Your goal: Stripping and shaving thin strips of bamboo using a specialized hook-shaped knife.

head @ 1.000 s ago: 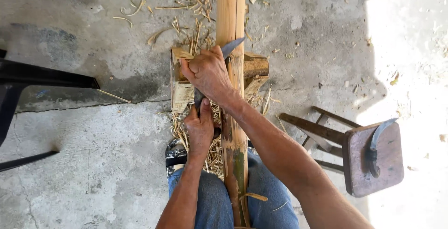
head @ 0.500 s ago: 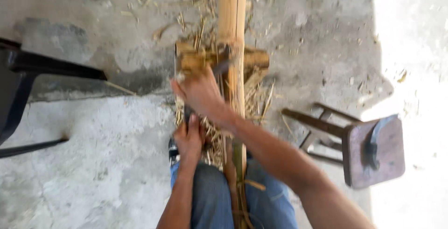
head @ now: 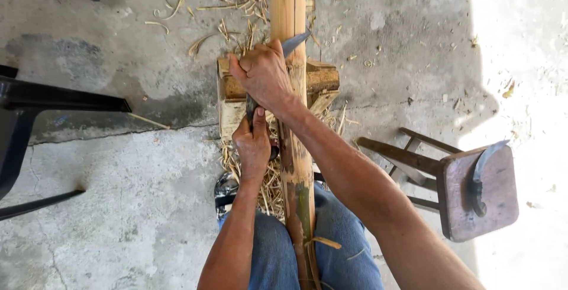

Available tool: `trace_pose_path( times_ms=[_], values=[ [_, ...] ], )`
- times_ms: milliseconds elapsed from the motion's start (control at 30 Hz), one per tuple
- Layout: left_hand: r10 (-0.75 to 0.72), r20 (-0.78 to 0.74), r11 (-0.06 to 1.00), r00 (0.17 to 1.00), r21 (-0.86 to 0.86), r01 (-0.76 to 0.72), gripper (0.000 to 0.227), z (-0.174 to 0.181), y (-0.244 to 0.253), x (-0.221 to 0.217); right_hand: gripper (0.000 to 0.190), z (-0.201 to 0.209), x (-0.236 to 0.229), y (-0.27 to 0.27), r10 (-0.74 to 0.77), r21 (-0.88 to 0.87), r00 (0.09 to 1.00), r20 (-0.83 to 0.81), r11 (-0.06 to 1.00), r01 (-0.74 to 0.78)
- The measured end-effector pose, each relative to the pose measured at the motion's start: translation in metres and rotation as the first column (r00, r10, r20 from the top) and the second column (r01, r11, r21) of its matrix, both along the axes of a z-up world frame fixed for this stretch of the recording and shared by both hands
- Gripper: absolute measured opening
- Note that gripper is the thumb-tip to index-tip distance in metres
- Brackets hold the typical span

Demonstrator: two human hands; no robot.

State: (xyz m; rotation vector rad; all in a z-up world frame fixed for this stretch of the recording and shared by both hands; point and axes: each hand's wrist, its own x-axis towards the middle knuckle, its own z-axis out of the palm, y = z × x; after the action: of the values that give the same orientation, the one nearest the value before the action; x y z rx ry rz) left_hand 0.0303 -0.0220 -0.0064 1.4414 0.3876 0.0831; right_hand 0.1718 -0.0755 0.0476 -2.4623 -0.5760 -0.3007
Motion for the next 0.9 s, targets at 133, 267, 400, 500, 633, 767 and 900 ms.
trace_pose_path(
  times_ms=[133, 267, 400, 500, 633, 767, 900],
  values=[
    [-0.005, 0.021, 1.0, 1.0, 0.024, 0.004, 0.04, -0.001, 0.001, 0.005, 0.046, 0.009, 0.003, -0.003, 0.013, -0.015, 1.0, 0.016, 1.0, -0.012],
    [-0.036, -0.006, 0.993, 0.999, 0.113, 0.036, 0.038, -0.004, 0.002, 0.009, 0.048, 0.0, 0.006, -0.006, -0.017, -0.013, 1.0, 0.025, 1.0, 0.018],
    [-0.082, -0.024, 0.992, 0.996, 0.098, 0.084, 0.031, -0.006, 0.006, -0.003, 0.049, -0.018, -0.003, -0.007, -0.027, -0.023, 0.999, -0.048, 0.999, 0.026],
    [-0.081, -0.084, 0.987, 0.993, 0.135, 0.092, 0.03, -0.029, 0.02, -0.047, 0.055, -0.026, -0.042, 0.006, -0.065, -0.256, 0.984, -0.164, 0.966, 0.022],
    [-0.044, -0.196, 0.995, 0.98, 0.081, 0.061, 0.036, -0.013, 0.032, -0.077, 0.05, -0.024, -0.074, 0.015, 0.032, -0.017, 0.996, 0.079, 0.999, -0.03],
    [-0.019, -0.108, 0.999, 0.994, 0.048, 0.024, 0.039, -0.005, 0.017, -0.04, 0.054, -0.02, -0.033, 0.005, 0.026, 0.008, 0.998, -0.052, 1.0, -0.025],
    [-0.045, 0.07, 0.988, 0.996, 0.15, 0.034, 0.033, 0.003, 0.009, -0.004, 0.047, 0.011, -0.011, -0.009, -0.019, 0.127, 1.0, 0.008, 0.992, 0.018]
  ],
)
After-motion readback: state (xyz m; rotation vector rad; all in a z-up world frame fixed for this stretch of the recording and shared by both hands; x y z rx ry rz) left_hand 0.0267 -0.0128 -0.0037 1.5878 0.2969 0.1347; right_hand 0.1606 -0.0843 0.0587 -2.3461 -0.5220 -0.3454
